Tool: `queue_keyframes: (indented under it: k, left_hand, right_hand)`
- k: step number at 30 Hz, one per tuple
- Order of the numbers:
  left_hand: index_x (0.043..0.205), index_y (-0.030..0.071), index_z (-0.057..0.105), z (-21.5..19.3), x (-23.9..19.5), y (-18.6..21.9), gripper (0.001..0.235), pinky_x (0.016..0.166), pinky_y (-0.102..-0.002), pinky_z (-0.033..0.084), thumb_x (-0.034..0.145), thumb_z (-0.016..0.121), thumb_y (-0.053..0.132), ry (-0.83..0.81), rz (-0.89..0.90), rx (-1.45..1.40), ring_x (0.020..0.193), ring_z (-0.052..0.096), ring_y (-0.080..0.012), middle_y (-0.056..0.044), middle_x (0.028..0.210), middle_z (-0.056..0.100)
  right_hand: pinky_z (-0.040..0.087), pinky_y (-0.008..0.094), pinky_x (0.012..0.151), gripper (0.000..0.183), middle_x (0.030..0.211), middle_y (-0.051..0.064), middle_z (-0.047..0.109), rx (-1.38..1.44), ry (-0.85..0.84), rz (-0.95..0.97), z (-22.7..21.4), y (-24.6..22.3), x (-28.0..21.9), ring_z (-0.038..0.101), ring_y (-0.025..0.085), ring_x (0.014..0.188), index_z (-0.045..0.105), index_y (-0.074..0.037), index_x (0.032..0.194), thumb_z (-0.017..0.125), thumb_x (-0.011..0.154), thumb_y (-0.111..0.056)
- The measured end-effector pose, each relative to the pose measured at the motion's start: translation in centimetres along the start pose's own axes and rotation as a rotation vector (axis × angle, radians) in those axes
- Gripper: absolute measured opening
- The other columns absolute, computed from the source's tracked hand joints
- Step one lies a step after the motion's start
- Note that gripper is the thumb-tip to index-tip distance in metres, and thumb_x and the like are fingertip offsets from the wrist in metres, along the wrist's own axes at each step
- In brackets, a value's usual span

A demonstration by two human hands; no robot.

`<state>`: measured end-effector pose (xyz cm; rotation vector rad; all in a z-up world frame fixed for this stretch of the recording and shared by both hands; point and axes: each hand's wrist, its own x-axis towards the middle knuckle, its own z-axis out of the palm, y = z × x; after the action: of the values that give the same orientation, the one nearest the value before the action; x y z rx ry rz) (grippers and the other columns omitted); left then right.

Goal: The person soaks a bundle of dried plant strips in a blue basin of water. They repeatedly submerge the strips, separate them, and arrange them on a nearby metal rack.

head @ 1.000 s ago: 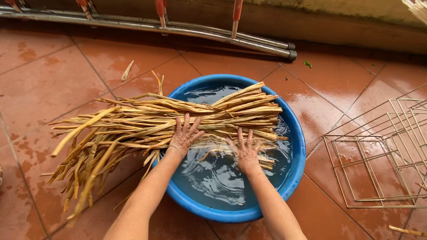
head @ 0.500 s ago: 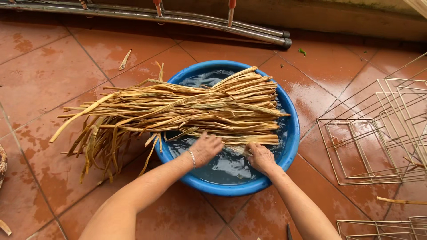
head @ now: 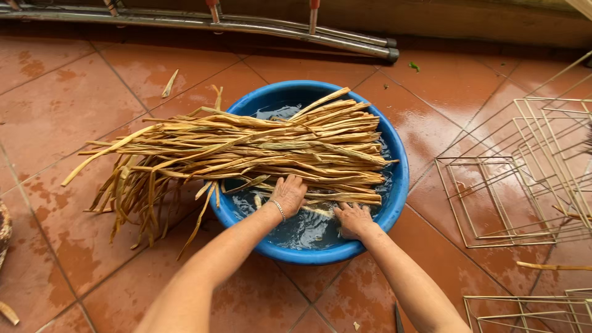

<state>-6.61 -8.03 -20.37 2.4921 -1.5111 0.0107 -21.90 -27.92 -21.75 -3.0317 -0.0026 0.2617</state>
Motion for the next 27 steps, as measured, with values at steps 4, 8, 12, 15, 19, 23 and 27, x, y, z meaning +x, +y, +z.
queue_keyframes:
  k: [4, 8, 12, 15, 19, 23, 27]
  left_hand:
    - [0.09, 0.013, 0.073, 0.5, 0.2, 1.4, 0.009, 0.087, -0.048, 0.045, 0.081, 0.074, 0.014, 0.165, -0.126, -0.146, 0.103, 0.059, -0.0281, -0.007, 0.096, 0.065]
    - [0.098, 0.01, 0.073, -0.8, -1.2, 3.6, 0.013, 0.088, -0.046, 0.047, 0.086, 0.07, 0.014, 0.423, -0.18, -0.354, 0.1, 0.059, -0.0299, -0.008, 0.095, 0.065]
    - [0.096, 0.008, 0.073, -3.4, -3.0, 6.2, 0.014, 0.088, -0.046, 0.046, 0.095, 0.063, 0.018, 0.104, -0.236, -0.275, 0.098, 0.062, -0.0292, -0.012, 0.094, 0.067]
    - [0.093, 0.008, 0.075, -4.0, -4.5, 7.7, 0.018, 0.092, -0.05, 0.045, 0.093, 0.061, 0.02, -0.272, -0.246, -0.142, 0.103, 0.063, -0.0319, -0.014, 0.098, 0.071]
    - [0.099, 0.007, 0.072, -3.1, -4.6, 6.8, 0.029, 0.089, -0.05, 0.049, 0.086, 0.068, 0.032, -0.219, -0.324, -0.486, 0.103, 0.065, -0.0365, -0.018, 0.102, 0.072]
    - [0.096, 0.004, 0.073, 1.4, -2.4, 6.8, 0.04, 0.083, -0.046, 0.057, 0.098, 0.06, 0.042, 0.034, -0.566, -0.74, 0.095, 0.073, -0.0382, -0.02, 0.096, 0.075]
    - [0.103, 0.003, 0.071, 5.7, 0.3, 6.5, 0.038, 0.08, -0.049, 0.056, 0.093, 0.062, 0.039, 0.007, -0.678, -0.999, 0.091, 0.072, -0.0417, -0.023, 0.094, 0.074]
  right_hand:
    - [0.049, 0.064, 0.09, 0.041, 0.113, 0.01, 0.071, 0.067, -0.007, 0.179, -3.0, 1.5, -0.3, 0.067, 0.037, 0.106, 0.071, -0.018, 0.116, 0.076, 0.083, -0.042]
    - [0.058, 0.045, 0.075, 0.053, 0.104, 0.017, 0.076, 1.086, 0.045, 0.617, -5.7, 3.1, -1.8, 0.07, 0.028, 0.085, 0.069, -0.005, 0.124, 0.061, 0.099, -0.051]
    - [0.06, 0.032, 0.057, 0.058, 0.093, 0.015, 0.077, 1.732, 0.094, 0.755, -6.7, 2.3, -1.0, 0.071, 0.019, 0.071, 0.058, -0.003, 0.125, 0.038, 0.103, -0.053]
    - [0.055, 0.026, 0.057, 0.036, 0.099, 0.008, 0.081, 1.581, 0.313, 0.678, -6.0, 1.4, -0.8, 0.071, 0.014, 0.075, 0.058, -0.002, 0.121, 0.052, 0.106, -0.033]
    - [0.055, 0.032, 0.053, 0.019, 0.09, 0.01, 0.076, 1.625, 0.068, 0.763, -3.8, -0.6, 0.9, 0.074, 0.02, 0.069, 0.062, -0.009, 0.108, 0.062, 0.097, -0.024]
    - [0.055, 0.027, 0.054, 0.023, 0.085, 0.006, 0.077, 1.657, 0.011, 0.647, 1.1, -1.6, 2.0, 0.073, 0.015, 0.067, 0.068, -0.01, 0.1, 0.066, 0.096, -0.033]
    - [0.041, 0.028, 0.048, 0.028, 0.076, 0.006, 0.072, 1.481, -0.059, 0.612, 5.0, 0.1, 3.8, 0.062, 0.014, 0.059, 0.069, -0.009, 0.097, 0.067, 0.099, -0.037]
